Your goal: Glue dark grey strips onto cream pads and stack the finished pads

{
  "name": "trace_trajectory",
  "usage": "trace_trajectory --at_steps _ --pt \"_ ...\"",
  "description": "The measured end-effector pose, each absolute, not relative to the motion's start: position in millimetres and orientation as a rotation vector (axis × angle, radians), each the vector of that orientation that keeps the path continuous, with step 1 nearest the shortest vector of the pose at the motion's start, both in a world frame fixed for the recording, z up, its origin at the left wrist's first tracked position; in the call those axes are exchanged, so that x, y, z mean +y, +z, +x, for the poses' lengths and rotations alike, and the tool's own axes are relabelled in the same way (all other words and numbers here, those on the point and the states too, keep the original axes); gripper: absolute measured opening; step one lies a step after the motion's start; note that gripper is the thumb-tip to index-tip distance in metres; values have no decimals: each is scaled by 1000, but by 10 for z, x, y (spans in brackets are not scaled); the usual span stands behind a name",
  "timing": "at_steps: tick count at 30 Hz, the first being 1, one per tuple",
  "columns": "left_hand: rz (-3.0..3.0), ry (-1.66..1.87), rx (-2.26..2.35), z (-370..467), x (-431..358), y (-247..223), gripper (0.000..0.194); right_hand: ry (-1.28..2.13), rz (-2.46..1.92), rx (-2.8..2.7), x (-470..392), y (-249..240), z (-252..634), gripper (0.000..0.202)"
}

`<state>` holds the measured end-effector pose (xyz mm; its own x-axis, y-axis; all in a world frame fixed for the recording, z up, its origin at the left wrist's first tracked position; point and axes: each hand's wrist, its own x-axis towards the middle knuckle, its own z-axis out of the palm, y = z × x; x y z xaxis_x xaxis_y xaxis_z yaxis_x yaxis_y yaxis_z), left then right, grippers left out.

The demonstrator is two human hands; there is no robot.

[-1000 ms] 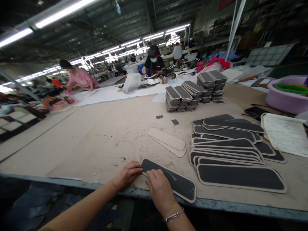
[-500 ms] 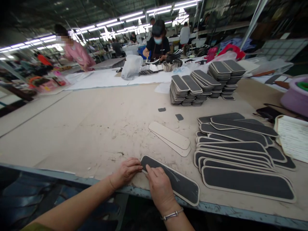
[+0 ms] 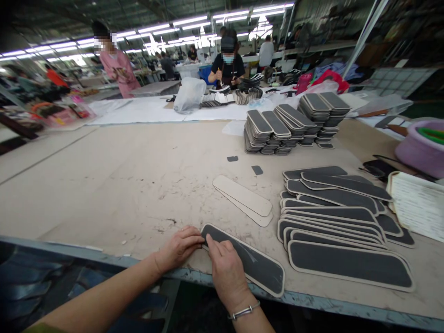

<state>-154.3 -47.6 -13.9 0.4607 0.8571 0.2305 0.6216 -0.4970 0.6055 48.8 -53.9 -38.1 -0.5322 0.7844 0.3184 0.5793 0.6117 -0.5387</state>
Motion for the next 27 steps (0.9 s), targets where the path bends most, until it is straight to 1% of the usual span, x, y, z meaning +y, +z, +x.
trace_trajectory --at_steps 11,17,22,27 --pt "2416 692 1189 -1576 -460 -252 24 507 -911 -2291 -526 -341 483 40" --pt "2434 692 1190 -1586 -474 -267 23 513 -950 -2276 -545 -330 465 34" --pt "2466 711 1169 -1597 -477 -303 21 553 -990 -2298 -574 -322 463 36" --pt "2476 721 1170 -1612 -467 -356 18 541 -1119 -2312 -632 -266 562 44"
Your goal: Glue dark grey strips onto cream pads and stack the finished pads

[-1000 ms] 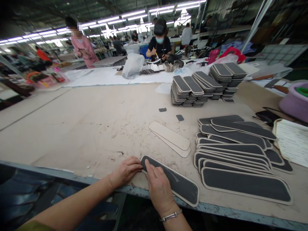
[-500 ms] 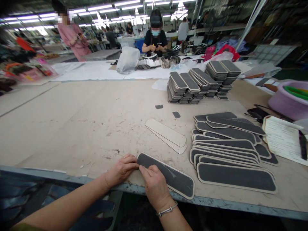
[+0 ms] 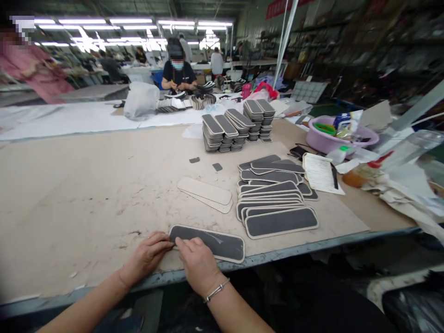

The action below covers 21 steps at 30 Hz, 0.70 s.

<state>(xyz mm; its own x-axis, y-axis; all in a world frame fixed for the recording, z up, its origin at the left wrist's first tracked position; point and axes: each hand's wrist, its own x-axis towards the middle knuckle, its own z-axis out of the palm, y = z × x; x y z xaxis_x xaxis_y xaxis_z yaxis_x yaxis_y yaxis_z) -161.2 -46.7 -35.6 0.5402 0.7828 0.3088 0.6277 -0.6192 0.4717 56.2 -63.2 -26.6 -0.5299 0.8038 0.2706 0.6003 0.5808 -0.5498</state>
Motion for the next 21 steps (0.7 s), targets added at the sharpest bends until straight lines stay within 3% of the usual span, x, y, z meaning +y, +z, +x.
trace_trajectory --at_steps 6,14,17,21 --pt "2462 706 1196 -1567 -483 -285 18 325 -1397 -2436 -848 -256 1021 64" --pt "2045 778 1492 -1538 -512 -220 11 117 -1500 -2452 -1009 -493 1338 69" --pt "1785 901 1635 -1533 -533 -99 24 96 -1475 -2446 -997 -548 1330 66" --pt "2129 837 1489 -1096 -652 123 41 71 -1450 -2434 -992 -598 1330 68"
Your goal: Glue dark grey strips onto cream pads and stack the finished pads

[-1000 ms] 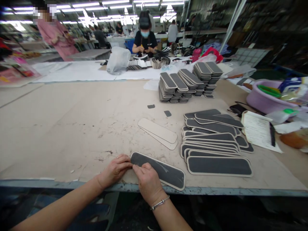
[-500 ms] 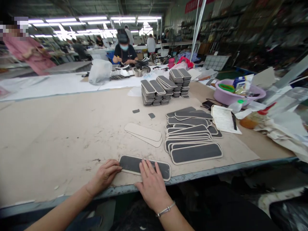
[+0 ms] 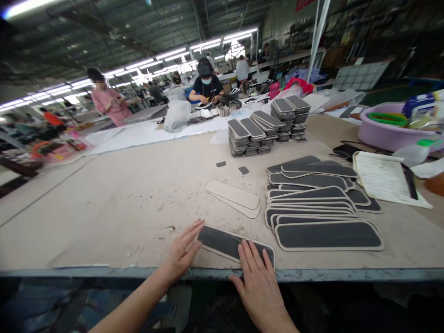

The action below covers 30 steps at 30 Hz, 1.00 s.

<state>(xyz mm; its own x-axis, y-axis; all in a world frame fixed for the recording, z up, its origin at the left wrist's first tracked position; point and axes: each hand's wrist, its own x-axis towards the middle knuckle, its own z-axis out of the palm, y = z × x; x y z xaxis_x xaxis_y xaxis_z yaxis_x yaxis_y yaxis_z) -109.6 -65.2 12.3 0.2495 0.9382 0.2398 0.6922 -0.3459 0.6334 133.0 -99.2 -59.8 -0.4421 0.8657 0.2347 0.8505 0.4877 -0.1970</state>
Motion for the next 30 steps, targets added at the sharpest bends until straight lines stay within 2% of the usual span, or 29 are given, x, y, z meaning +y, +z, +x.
trace_trajectory --at_steps 3,6,12,18,21,27,30 --pt "2381 443 1269 -572 -689 156 61 27 -1417 -2417 -996 -646 1341 67" --pt "2416 188 1269 -347 -632 73 75 23 -1379 -2399 -991 -676 1353 70" --pt "2463 -36 1494 -1004 -642 -61 71 102 -1401 -2400 -975 -630 1345 76" --pt "2545 -46 1584 -1253 -729 -144 73 239 -1435 -2386 -995 -500 1344 75" --pt "2584 18 1588 -1231 -726 -198 69 332 -1508 -2210 -988 -429 1447 69" --pt "2655 90 1607 -1274 -689 -333 62 301 -1649 -2032 -899 -383 1784 61" --pt "2707 96 1600 -1279 -699 -384 64 391 -1741 -2007 -842 -279 1810 66"
